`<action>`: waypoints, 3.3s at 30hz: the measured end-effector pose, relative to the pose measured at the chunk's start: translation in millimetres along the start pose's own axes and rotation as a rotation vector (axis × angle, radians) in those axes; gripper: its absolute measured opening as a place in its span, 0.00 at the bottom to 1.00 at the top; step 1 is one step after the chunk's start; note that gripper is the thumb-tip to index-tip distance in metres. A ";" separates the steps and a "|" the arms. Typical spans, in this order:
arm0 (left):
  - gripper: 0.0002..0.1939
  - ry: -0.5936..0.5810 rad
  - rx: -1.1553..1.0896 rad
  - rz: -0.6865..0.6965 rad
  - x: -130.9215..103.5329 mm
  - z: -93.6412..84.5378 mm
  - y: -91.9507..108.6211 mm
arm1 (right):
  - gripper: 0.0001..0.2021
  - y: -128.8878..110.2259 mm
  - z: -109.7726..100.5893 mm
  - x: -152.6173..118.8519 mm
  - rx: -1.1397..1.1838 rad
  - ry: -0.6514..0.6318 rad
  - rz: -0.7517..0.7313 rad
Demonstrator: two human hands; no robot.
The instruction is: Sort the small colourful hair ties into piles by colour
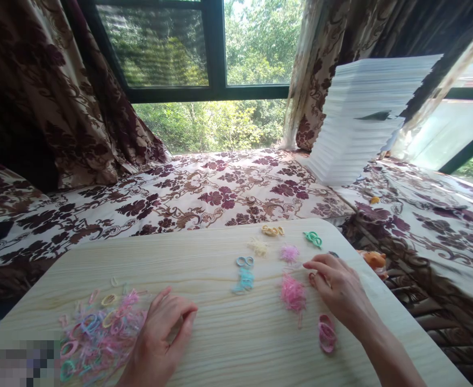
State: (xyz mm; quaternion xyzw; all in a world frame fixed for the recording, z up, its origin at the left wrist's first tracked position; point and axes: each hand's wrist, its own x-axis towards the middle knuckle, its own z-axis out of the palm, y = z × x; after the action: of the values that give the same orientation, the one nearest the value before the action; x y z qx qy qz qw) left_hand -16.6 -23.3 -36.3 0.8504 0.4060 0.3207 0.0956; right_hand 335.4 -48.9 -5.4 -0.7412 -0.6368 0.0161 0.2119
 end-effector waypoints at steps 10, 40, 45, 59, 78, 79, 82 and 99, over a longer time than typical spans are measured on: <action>0.04 -0.008 0.019 0.012 0.5 -2.2 -0.8 | 0.20 -7.3 5.4 2.9 -0.132 0.043 -0.112; 0.04 0.006 0.043 -0.028 3.7 -6.6 3.7 | 0.22 -29.4 3.9 -2.3 0.223 0.012 -0.310; 0.05 0.019 0.060 -0.023 5.2 -8.2 6.9 | 0.20 -26.2 -2.2 -4.4 0.236 0.006 -0.314; 0.08 -0.134 0.222 -0.235 19.1 -61.4 -18.2 | 0.13 -33.1 15.8 -7.7 0.258 0.244 -0.494; 0.07 -0.525 0.237 -0.273 19.8 -91.1 -2.6 | 0.14 -158.3 76.8 -20.3 0.580 -0.233 -0.665; 0.07 -0.519 0.243 -0.278 17.7 -90.8 -2.1 | 0.14 -157.3 77.2 -21.2 0.581 -0.230 -0.667; 0.06 -0.524 0.260 -0.313 14.2 -89.9 -0.9 | 0.14 -157.0 76.9 -22.2 0.578 -0.223 -0.674; 0.07 -0.439 0.299 -0.325 14.5 -84.7 -6.5 | 0.14 -156.8 78.0 -24.4 0.527 -0.172 -0.729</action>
State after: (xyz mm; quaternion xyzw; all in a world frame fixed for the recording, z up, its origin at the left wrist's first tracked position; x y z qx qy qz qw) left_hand -66.7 -16.4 33.5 0.8280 0.5489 0.0465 0.1049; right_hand 161.0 -33.6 -29.8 -0.3856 -0.8454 0.1635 0.3315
